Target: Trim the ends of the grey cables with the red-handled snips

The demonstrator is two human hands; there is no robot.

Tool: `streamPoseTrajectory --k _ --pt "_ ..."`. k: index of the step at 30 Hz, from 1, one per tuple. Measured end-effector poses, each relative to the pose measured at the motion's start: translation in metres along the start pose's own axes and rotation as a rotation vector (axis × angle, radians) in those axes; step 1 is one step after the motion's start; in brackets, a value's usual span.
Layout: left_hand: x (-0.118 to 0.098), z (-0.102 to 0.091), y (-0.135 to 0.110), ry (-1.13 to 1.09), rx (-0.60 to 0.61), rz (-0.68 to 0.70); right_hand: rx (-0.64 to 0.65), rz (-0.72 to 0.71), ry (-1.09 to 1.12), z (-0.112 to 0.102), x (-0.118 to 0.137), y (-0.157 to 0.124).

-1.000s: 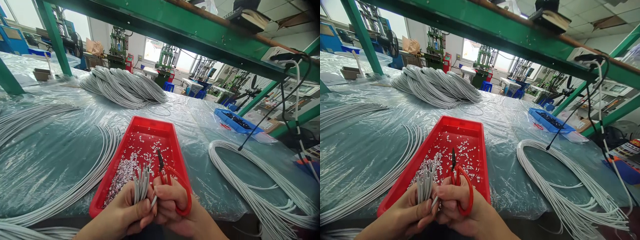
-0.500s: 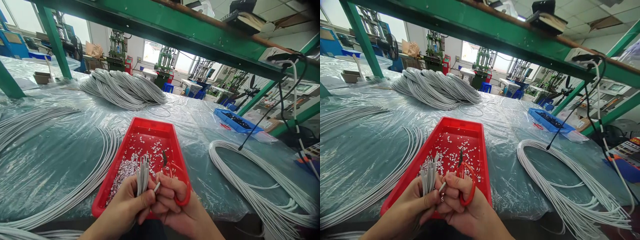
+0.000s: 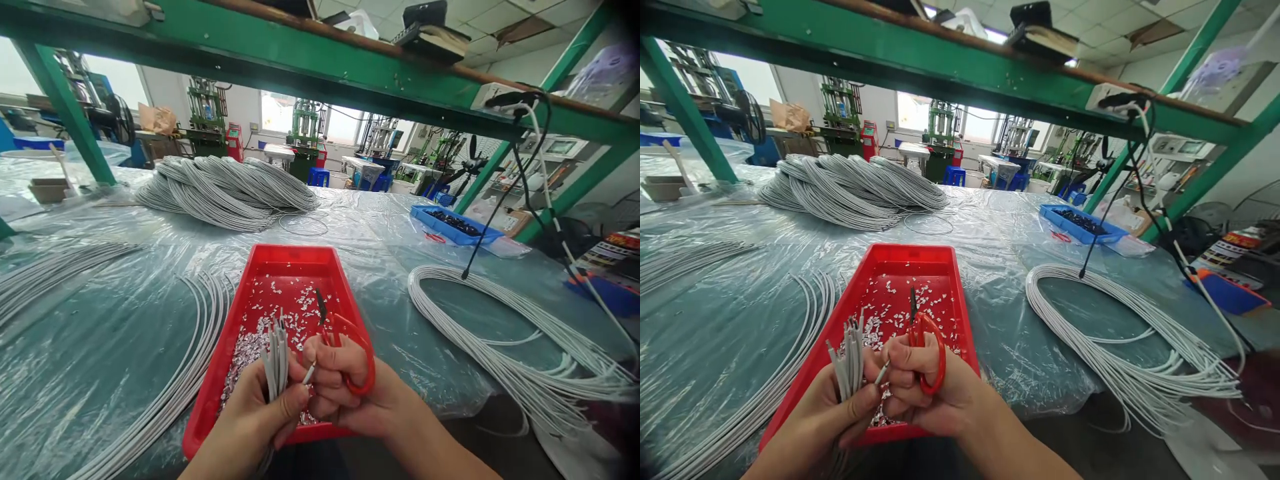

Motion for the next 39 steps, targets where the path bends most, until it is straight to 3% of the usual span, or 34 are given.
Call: streamPoseTrajectory --k 5,8,11,15,18,20,23,25,27,30,34,39 --pt "-0.004 0.006 -0.005 -0.102 0.0 -0.063 -0.34 -0.258 -0.157 -0.015 0.021 -0.011" --pt "-0.004 0.006 -0.003 -0.107 -0.027 -0.058 -0.223 -0.2 -0.255 -0.009 0.022 -0.015" --pt "0.0 0.008 0.001 -0.129 0.069 -0.103 -0.119 -0.155 -0.241 -0.002 0.014 -0.013" --pt "0.0 0.014 0.003 -0.113 0.227 -0.235 -0.049 -0.048 -0.054 0.004 -0.002 -0.005" --pt "-0.004 0.015 0.002 -0.089 0.221 -0.213 0.039 0.075 0.111 0.011 -0.011 -0.003" --pt "-0.006 0.013 0.001 -0.084 0.133 -0.136 -0.018 0.07 0.151 0.012 -0.011 -0.003" --pt "-0.004 0.007 0.001 -0.016 -0.035 -0.042 -0.298 -0.082 0.099 0.006 -0.004 -0.006" --pt "-0.003 0.004 0.001 0.061 -0.077 -0.013 -0.448 -0.177 0.028 0.003 -0.001 -0.008" --pt "-0.003 0.004 0.001 0.119 -0.066 0.007 -0.429 -0.175 -0.014 0.004 0.0 -0.006" --pt "-0.004 0.004 0.001 0.104 -0.054 0.04 -0.251 -0.08 -0.051 0.004 -0.001 0.001" --pt "-0.004 0.0 -0.002 0.011 -0.126 0.04 -0.166 -0.026 -0.333 -0.013 0.006 0.004" --pt "-0.007 0.002 -0.003 -0.058 -0.168 0.072 -0.23 -0.039 -0.906 -0.035 0.013 0.002"
Point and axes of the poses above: each hand's wrist, its own y-axis towards the middle knuckle, its own z-axis out of the palm, x = y × z, the point moved 4 cm from there along y, towards the middle knuckle, and after that the axes turned 9 degrees about -y, right-handed, at the moved point
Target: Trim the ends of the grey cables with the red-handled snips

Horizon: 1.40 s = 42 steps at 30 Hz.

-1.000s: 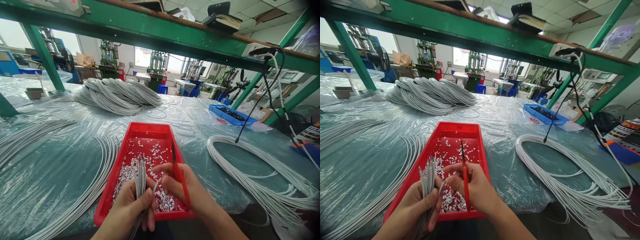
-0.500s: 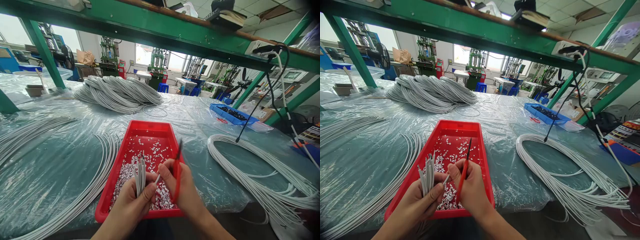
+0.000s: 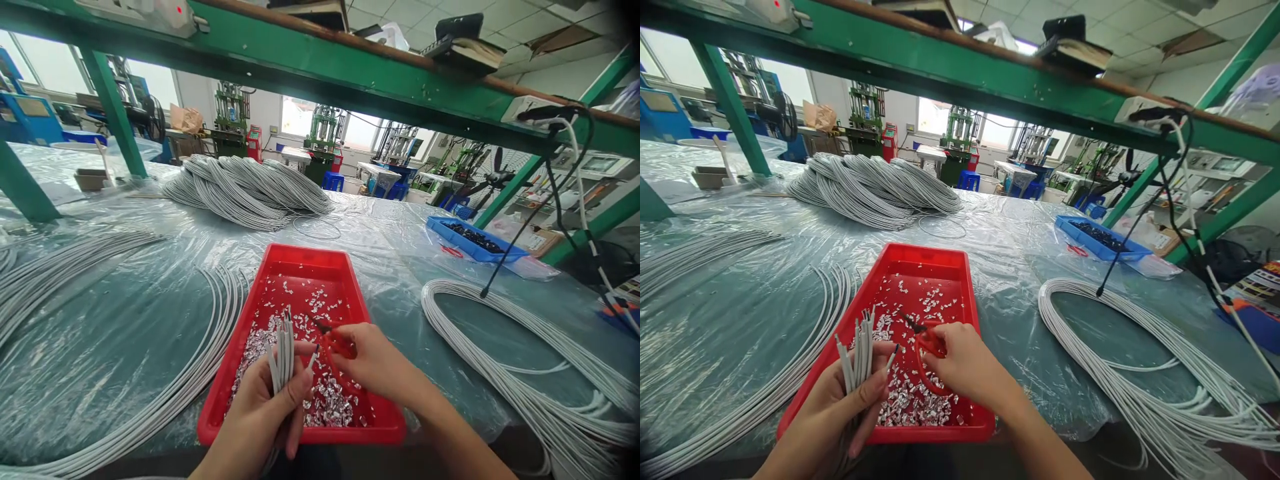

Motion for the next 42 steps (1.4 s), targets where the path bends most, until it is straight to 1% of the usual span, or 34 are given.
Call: streamPoseTrajectory --k 3,5,6,10,12,14,16,18,20,22,26,28,33,37,39,40,42 --pt "0.001 0.001 0.0 -0.024 -0.004 -0.003 -0.074 0.001 -0.169 -0.001 -0.007 0.002" --pt "0.003 0.001 0.001 -0.037 -0.013 -0.008 -0.111 0.02 -0.207 0.001 -0.01 0.004" --pt "0.003 0.001 0.001 -0.045 -0.022 -0.004 -0.1 0.021 -0.204 0.002 -0.011 0.004" --pt "0.005 -0.002 0.001 -0.056 -0.049 0.016 0.038 -0.032 -0.072 0.004 -0.006 -0.001" --pt "0.006 -0.004 0.0 -0.055 -0.061 0.013 0.077 -0.055 -0.028 -0.001 -0.001 -0.011" --pt "0.006 -0.007 -0.001 -0.035 -0.084 0.026 0.136 -0.047 -0.041 -0.006 0.003 -0.024" --pt "0.006 -0.009 -0.001 0.011 -0.115 0.039 0.218 0.005 -0.072 -0.01 0.003 -0.04" --pt "0.006 -0.009 -0.002 0.053 -0.135 0.036 0.245 0.078 -0.127 -0.012 0.003 -0.052" --pt "0.006 -0.008 -0.003 0.074 -0.142 0.019 0.293 0.149 -0.19 -0.012 0.003 -0.061" --pt "0.006 -0.006 -0.004 0.085 -0.138 0.008 0.328 0.186 -0.24 -0.01 0.005 -0.065" --pt "0.005 -0.004 -0.003 0.12 -0.092 -0.006 0.336 0.198 -0.182 -0.008 0.002 -0.068" --pt "0.004 -0.004 -0.002 0.125 -0.058 -0.009 0.351 0.198 -0.186 -0.008 -0.001 -0.068" --pt "0.005 -0.006 -0.001 0.125 -0.028 -0.03 0.389 0.19 -0.368 -0.014 0.007 -0.068" --pt "0.005 -0.006 0.001 0.121 0.001 -0.046 0.409 0.171 -0.397 -0.016 0.007 -0.065" --pt "0.004 -0.005 0.002 0.094 0.016 -0.057 0.38 0.159 -0.364 -0.014 0.0 -0.061" --pt "0.003 -0.005 0.002 0.073 0.016 -0.061 0.366 0.147 -0.31 -0.013 -0.003 -0.059" --pt "0.001 -0.004 0.003 0.023 0.004 -0.074 0.33 0.107 -0.135 -0.01 -0.006 -0.055"
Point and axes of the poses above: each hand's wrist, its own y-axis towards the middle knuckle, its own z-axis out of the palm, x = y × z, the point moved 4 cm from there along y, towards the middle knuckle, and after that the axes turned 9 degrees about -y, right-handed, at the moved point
